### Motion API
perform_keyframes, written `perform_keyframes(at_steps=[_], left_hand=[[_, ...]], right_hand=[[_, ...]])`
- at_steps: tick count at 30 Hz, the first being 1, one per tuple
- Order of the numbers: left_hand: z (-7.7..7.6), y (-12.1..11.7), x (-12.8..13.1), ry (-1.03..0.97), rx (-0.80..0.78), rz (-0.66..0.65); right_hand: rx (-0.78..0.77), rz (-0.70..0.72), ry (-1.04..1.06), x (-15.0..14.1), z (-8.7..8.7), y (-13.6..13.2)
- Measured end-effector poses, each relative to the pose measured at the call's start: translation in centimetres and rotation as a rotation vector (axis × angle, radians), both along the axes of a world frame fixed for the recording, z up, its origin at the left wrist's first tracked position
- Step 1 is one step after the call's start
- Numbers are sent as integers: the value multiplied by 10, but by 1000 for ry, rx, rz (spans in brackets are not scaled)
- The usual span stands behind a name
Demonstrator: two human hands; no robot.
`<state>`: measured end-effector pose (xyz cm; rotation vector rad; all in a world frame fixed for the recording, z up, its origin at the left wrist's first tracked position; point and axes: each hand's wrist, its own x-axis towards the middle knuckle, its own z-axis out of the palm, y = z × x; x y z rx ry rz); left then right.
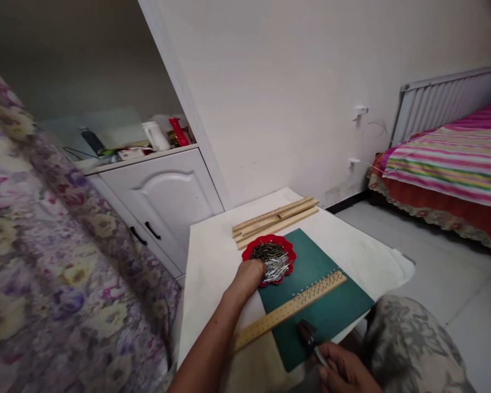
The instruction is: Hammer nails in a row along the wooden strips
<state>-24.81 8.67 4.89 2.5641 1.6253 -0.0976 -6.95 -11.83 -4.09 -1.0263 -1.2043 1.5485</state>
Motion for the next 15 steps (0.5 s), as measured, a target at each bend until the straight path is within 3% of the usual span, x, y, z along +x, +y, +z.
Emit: perform_keyframes(at_steps=[6, 15], left_hand=[[4, -8, -8, -2, 38, -29], [-3, -28, -14, -106, 150, -10]], right_hand=[[7, -7, -20, 1, 0, -1], [-13, -30, -20, -2, 8, -2]])
